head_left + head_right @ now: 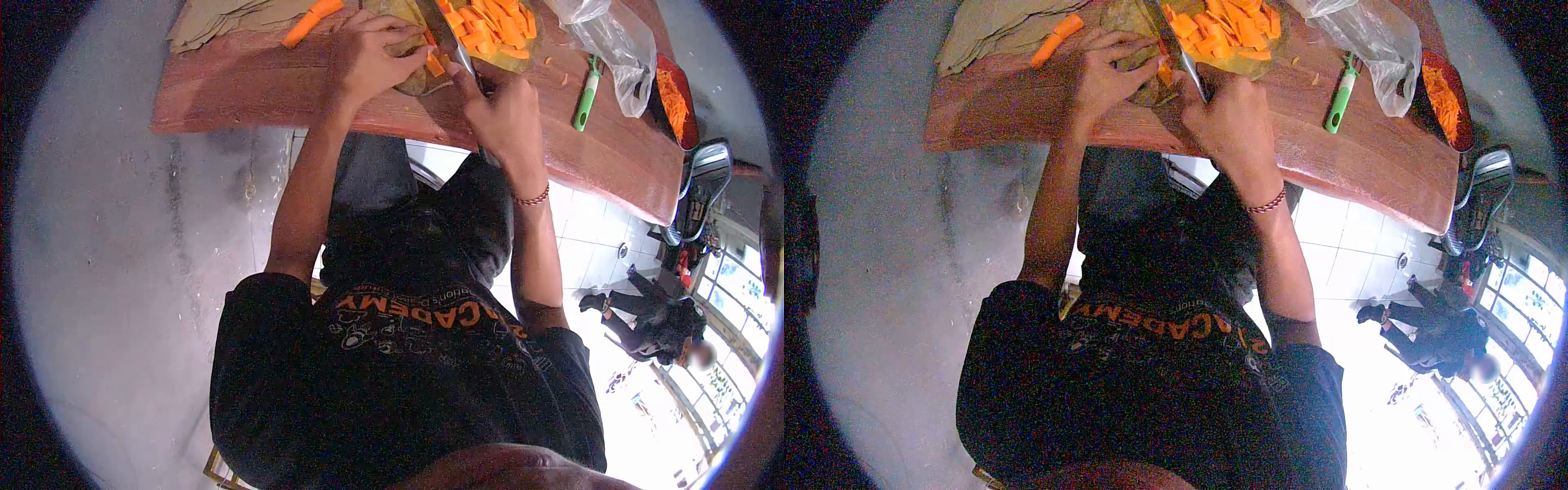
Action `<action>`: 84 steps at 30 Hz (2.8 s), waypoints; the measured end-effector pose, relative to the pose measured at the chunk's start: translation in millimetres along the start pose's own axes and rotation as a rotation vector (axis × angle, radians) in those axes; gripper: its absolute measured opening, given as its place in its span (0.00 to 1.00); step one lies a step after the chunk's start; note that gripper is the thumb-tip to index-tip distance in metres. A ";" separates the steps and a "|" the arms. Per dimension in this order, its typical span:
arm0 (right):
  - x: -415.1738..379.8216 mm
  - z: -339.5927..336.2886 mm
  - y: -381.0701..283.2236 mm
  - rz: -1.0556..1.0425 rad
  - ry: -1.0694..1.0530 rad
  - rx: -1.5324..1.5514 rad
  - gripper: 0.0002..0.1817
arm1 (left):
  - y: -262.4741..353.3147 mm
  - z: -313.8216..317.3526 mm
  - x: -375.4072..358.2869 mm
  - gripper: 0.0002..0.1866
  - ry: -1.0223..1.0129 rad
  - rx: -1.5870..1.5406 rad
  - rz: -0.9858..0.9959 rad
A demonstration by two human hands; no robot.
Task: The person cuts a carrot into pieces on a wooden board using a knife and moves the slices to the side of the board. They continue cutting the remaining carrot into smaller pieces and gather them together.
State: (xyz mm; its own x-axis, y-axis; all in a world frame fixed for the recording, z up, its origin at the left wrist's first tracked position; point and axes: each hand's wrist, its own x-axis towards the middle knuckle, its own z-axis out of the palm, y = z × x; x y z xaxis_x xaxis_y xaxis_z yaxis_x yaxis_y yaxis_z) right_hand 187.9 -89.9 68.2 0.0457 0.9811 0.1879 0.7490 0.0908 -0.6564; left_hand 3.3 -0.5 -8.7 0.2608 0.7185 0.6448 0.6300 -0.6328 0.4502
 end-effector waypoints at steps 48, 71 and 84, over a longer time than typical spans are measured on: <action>-0.9 -28.4 0.3 0.223 -0.199 0.127 0.21 | 9.1 -8.1 7.6 0.13 -0.046 0.153 0.058; 5.4 -13.8 6.8 0.156 -0.020 0.089 0.20 | 5.5 -9.3 3.9 0.15 -0.048 0.237 0.052; -3.1 -29.8 12.2 0.149 0.009 0.028 0.17 | 18.9 -12.3 12.4 0.12 -0.183 0.354 0.065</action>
State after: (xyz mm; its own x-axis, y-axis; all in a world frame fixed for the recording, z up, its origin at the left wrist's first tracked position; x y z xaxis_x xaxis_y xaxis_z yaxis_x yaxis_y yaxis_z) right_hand 216.6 -97.0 81.4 0.1608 0.9826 0.0930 0.7149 -0.0509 -0.6974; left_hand 9.4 -7.1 15.4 0.4141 0.7399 0.5301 0.8124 -0.5631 0.1513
